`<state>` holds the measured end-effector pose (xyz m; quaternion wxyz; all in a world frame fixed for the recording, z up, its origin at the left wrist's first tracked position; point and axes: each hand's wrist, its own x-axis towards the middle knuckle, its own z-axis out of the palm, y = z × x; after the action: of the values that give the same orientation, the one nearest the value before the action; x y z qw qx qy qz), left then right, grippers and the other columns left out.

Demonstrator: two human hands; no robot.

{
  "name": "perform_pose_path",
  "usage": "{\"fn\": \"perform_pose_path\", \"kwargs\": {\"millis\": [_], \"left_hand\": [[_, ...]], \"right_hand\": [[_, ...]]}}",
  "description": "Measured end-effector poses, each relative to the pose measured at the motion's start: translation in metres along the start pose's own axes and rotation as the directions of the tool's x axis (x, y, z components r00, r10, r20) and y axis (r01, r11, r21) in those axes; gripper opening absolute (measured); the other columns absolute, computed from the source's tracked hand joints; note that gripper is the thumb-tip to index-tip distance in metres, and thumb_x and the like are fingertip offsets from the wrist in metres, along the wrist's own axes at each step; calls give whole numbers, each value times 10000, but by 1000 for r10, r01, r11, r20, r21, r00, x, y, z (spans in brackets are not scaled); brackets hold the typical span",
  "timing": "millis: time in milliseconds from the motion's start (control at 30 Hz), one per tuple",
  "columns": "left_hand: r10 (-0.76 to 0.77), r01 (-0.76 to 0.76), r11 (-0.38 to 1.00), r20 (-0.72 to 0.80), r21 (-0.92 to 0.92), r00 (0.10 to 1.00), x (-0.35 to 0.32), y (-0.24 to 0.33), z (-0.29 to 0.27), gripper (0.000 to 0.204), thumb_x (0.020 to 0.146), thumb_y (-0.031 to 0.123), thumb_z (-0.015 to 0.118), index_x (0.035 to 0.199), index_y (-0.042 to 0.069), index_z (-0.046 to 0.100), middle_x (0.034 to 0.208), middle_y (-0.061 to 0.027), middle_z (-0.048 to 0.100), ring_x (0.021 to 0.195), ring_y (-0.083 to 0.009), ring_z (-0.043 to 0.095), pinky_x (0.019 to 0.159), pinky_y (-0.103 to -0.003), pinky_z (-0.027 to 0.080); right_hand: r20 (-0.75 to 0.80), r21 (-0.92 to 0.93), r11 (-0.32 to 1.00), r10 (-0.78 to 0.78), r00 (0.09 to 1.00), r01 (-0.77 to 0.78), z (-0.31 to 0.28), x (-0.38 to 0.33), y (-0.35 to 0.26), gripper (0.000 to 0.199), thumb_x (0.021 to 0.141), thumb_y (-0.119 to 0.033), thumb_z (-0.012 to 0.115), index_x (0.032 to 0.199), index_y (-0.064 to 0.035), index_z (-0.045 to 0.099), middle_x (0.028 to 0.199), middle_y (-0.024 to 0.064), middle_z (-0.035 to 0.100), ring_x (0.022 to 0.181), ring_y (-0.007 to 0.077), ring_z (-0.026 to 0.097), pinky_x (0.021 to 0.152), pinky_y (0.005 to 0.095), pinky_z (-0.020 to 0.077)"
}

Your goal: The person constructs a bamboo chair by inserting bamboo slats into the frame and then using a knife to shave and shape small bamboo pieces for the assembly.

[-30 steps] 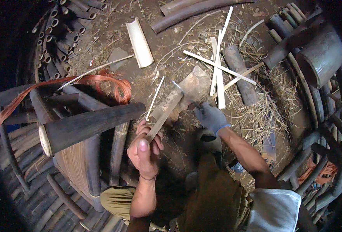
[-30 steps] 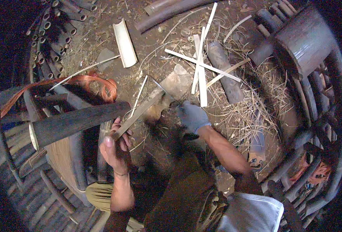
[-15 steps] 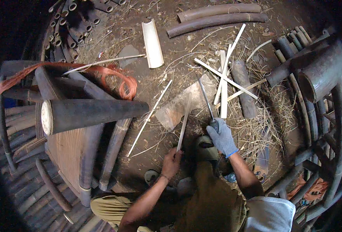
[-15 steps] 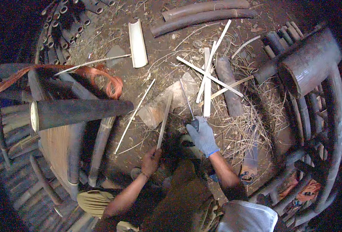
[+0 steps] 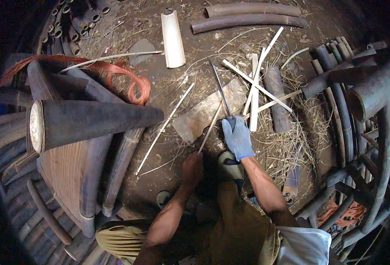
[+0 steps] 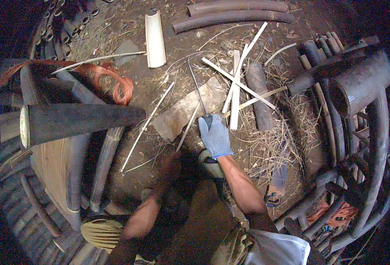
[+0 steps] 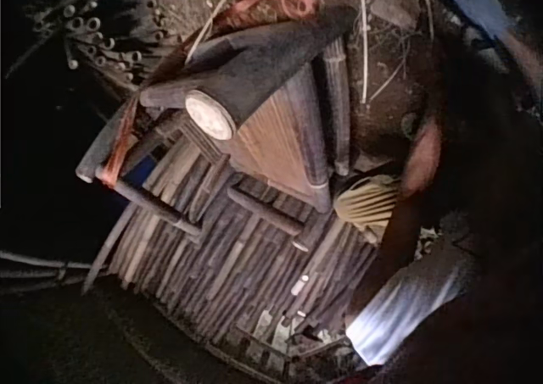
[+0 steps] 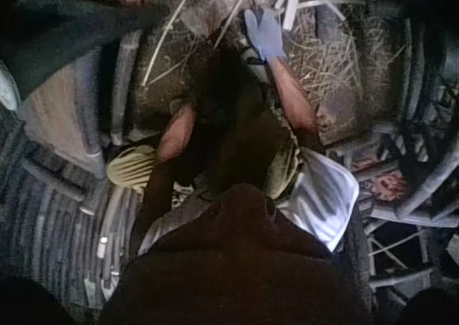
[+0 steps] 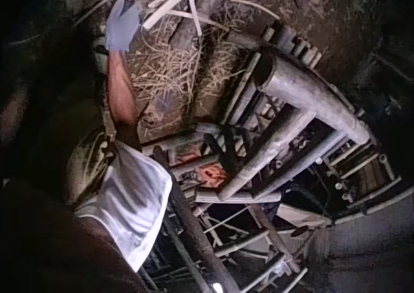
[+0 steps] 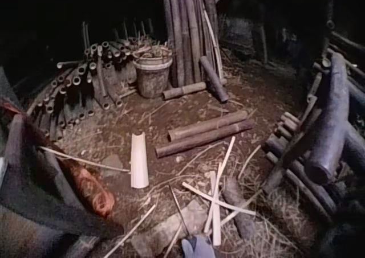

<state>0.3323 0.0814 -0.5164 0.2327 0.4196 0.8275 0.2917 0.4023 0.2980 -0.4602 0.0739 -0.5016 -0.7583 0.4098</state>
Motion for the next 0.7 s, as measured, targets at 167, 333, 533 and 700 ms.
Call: {"fn": "perform_pose_path", "kwargs": {"millis": [167, 333, 533, 700], "left_hand": [[-65, 61, 995, -55, -83, 996, 0, 2, 0, 181, 998, 148, 463, 977, 17, 585, 870, -227, 617, 821, -445, 610, 690, -536, 502], [-180, 182, 982, 43, -45, 983, 6, 18, -20, 211, 1005, 186, 466, 988, 18, 591, 889, -225, 636, 810, -445, 618, 689, -540, 502], [-62, 69, 982, -40, 177, 997, -4, -11, 14, 193, 987, 161, 467, 1040, 38, 605, 980, -196, 652, 875, -406, 628, 680, -523, 515], [172, -161, 976, -60, 149, 983, 1, -18, -3, 183, 941, 109, 512, 1086, 32, 594, 1048, -206, 631, 920, -391, 618, 698, -475, 532]], "right_hand": [[48, -93, 994, 57, 997, -53, 3, 6, -4, 460, 948, -459, 567, 1032, -7, 568, 933, 310, 662, 925, 488, 635, 806, 527, 501], [-166, 265, 959, -56, 985, 99, -44, -9, -69, 389, 934, -312, 624, 1134, 12, 544, 932, 235, 666, 831, 417, 660, 805, 474, 512], [108, -186, 981, 81, 991, -60, -9, 6, -11, 503, 939, -425, 592, 1106, 48, 571, 1059, 322, 647, 980, 495, 628, 856, 518, 504], [116, -46, 998, -24, 993, 30, -7, 51, -8, 495, 950, -451, 569, 1096, 22, 571, 1029, 325, 649, 1010, 502, 612, 860, 528, 497]]}}
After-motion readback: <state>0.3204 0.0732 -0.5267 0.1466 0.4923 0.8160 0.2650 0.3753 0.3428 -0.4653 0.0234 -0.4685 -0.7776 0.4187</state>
